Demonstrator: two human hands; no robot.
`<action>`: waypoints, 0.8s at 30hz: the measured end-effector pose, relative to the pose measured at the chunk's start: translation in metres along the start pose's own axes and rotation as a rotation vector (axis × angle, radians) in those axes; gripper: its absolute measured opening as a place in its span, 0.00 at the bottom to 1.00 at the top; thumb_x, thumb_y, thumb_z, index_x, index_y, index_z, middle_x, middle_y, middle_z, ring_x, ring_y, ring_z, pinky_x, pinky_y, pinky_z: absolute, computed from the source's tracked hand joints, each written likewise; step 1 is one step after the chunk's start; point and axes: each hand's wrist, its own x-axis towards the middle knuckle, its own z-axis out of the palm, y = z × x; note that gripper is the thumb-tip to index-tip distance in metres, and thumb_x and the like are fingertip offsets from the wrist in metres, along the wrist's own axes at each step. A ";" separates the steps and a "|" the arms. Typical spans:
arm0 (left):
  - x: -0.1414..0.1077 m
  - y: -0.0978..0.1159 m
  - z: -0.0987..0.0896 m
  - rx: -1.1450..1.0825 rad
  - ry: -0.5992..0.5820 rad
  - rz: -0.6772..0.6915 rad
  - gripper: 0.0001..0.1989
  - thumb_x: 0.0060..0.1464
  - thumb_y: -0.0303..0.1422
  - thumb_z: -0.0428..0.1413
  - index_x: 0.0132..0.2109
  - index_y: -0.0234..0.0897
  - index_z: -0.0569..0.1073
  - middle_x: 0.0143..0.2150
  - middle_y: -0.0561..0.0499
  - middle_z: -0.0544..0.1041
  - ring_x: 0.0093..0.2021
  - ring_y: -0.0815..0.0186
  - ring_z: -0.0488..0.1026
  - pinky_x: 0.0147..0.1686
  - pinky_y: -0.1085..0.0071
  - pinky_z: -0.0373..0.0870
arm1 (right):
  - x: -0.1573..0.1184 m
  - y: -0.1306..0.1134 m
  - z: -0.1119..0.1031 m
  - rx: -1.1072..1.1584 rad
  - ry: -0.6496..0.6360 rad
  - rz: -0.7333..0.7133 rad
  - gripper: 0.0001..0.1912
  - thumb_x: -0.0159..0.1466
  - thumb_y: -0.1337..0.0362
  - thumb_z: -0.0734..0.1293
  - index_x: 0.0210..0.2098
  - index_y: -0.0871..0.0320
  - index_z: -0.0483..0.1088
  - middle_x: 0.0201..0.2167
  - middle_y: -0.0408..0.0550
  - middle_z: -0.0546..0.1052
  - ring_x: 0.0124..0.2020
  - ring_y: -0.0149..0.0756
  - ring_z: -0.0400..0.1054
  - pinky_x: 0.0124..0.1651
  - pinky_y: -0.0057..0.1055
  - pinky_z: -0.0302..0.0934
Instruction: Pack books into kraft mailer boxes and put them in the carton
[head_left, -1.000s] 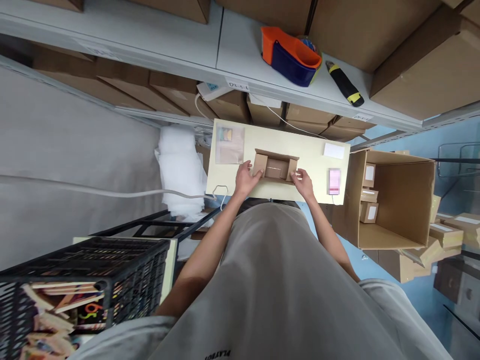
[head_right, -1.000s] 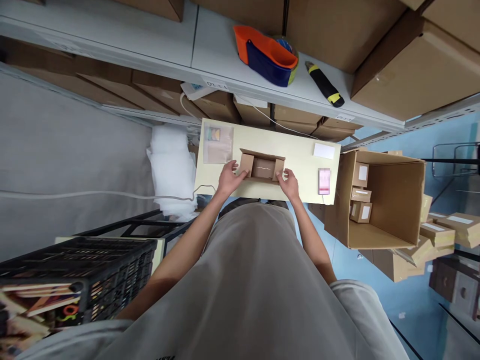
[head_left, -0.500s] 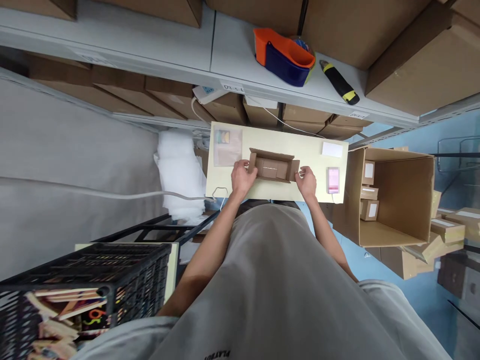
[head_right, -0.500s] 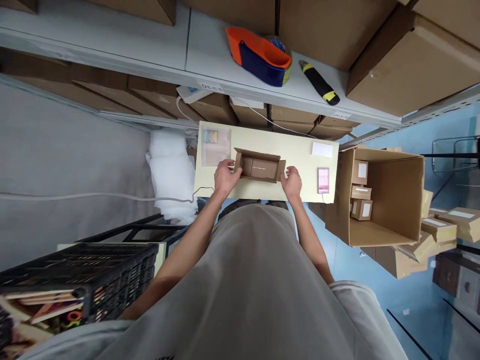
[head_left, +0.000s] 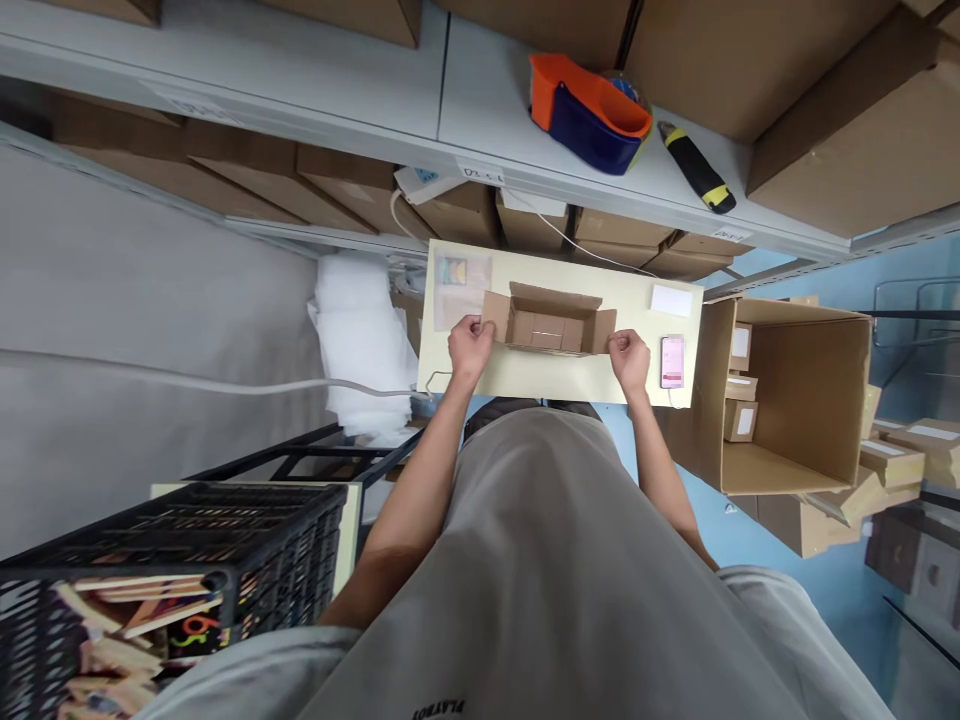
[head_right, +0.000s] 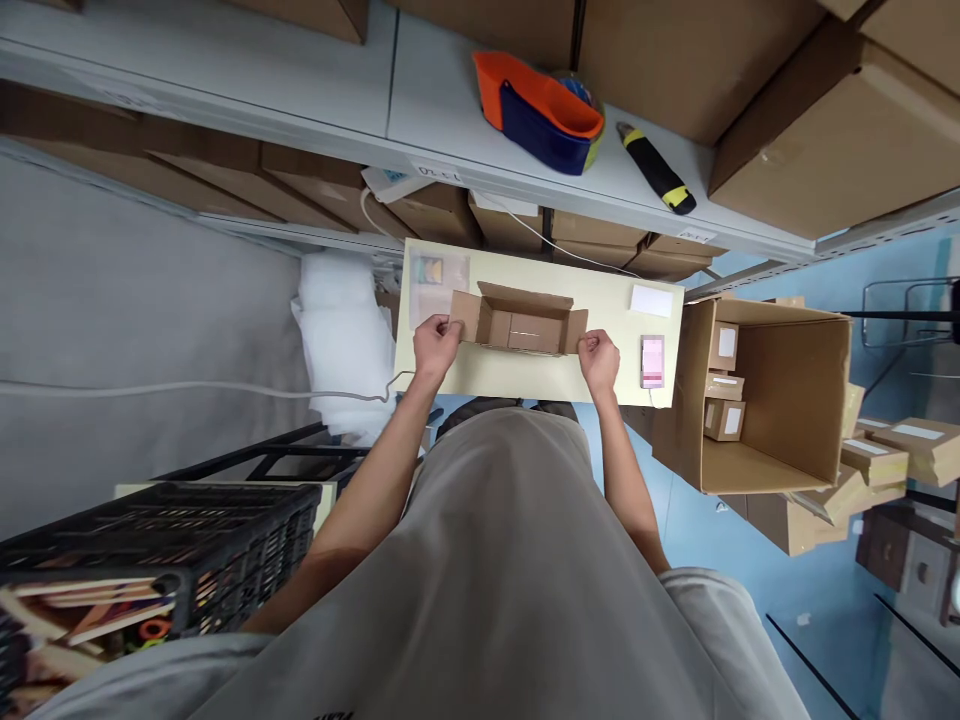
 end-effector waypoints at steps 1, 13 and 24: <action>0.002 -0.001 0.001 -0.029 -0.015 -0.001 0.06 0.58 0.38 0.57 0.37 0.42 0.76 0.33 0.52 0.80 0.37 0.59 0.77 0.45 0.65 0.73 | 0.002 -0.001 -0.002 -0.003 0.008 -0.002 0.09 0.68 0.58 0.66 0.40 0.53 0.77 0.40 0.53 0.87 0.41 0.49 0.81 0.49 0.40 0.73; 0.035 -0.035 -0.006 -0.109 -0.028 -0.073 0.13 0.68 0.41 0.60 0.51 0.37 0.80 0.51 0.40 0.86 0.49 0.57 0.84 0.57 0.64 0.78 | -0.011 -0.014 -0.004 -0.052 0.185 0.039 0.19 0.71 0.51 0.67 0.50 0.59 0.77 0.47 0.61 0.86 0.45 0.48 0.81 0.52 0.45 0.75; 0.128 -0.049 -0.016 0.403 -0.073 -0.264 0.43 0.62 0.43 0.71 0.71 0.18 0.66 0.75 0.17 0.67 0.77 0.34 0.66 0.76 0.49 0.65 | -0.063 -0.055 0.001 0.011 0.189 0.068 0.25 0.70 0.43 0.67 0.50 0.58 0.79 0.49 0.62 0.87 0.50 0.50 0.83 0.55 0.47 0.79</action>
